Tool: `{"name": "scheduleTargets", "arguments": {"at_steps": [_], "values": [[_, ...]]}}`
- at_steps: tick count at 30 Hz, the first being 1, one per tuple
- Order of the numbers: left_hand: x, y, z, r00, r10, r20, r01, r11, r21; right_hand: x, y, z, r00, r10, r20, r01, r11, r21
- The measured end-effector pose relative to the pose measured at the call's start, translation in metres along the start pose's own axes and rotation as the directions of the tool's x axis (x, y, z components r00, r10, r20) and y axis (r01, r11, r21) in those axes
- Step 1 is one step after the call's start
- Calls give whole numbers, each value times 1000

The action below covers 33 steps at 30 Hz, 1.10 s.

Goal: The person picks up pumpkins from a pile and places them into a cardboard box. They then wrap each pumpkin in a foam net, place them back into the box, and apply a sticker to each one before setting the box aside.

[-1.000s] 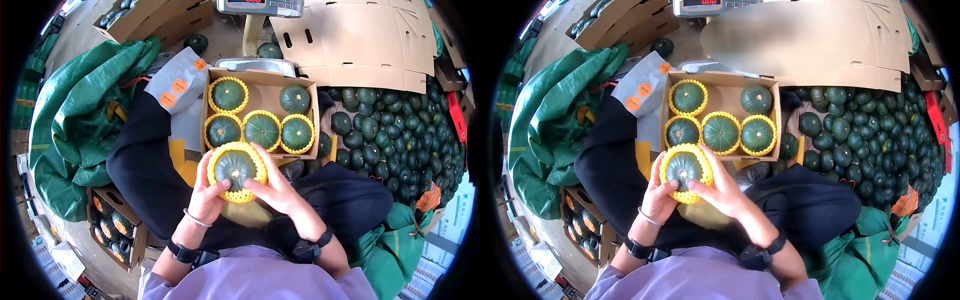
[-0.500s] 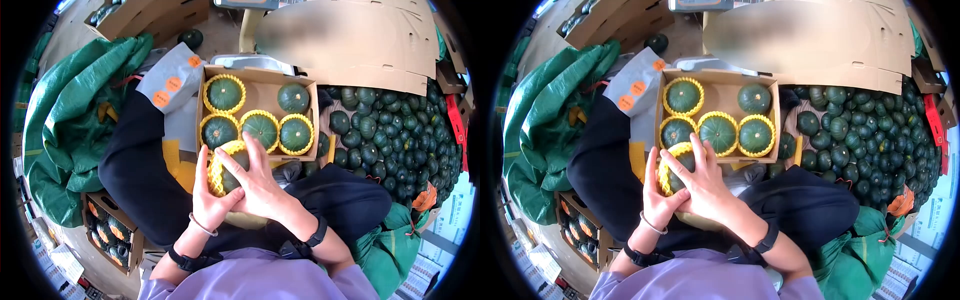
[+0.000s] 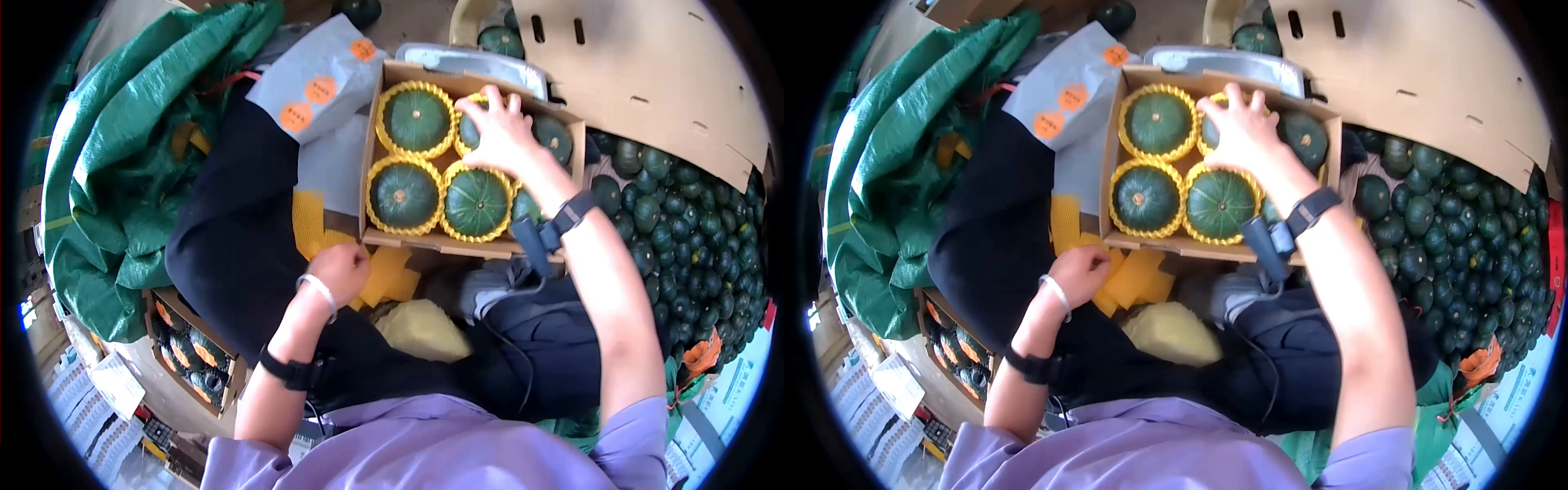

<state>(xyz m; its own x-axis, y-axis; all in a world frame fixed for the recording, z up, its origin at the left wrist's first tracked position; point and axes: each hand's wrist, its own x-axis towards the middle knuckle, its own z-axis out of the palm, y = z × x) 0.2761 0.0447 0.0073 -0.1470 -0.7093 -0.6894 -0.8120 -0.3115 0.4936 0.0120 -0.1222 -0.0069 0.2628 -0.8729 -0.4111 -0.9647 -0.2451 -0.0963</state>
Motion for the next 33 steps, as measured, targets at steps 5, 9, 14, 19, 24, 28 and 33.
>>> {"name": "scheduleTargets", "arguments": {"at_steps": [5,9,14,19,24,28,33], "values": [[42,21,64,867,-189,462,-73,867,492,18,33,16,986,-163,46,147,960,236],[83,-24,138,917,-293,269,93,816,571,-14,4,44,980,27,-197,-34,999,-30],[46,19,100,901,-21,434,-72,978,197,-141,-31,6,998,-40,-44,57,858,510],[-36,91,47,898,440,-12,-383,768,-513,-224,-46,31,958,82,-274,165,623,764],[-58,95,44,952,306,1,-222,692,-687,-222,-63,5,651,246,-718,370,723,584],[-81,94,29,992,121,19,-50,535,-843,-233,-44,-18,999,-41,1,4,122,993],[-88,87,14,888,446,112,131,-12,-991,-242,-52,-16,967,-244,-70,-67,-510,858]]}}
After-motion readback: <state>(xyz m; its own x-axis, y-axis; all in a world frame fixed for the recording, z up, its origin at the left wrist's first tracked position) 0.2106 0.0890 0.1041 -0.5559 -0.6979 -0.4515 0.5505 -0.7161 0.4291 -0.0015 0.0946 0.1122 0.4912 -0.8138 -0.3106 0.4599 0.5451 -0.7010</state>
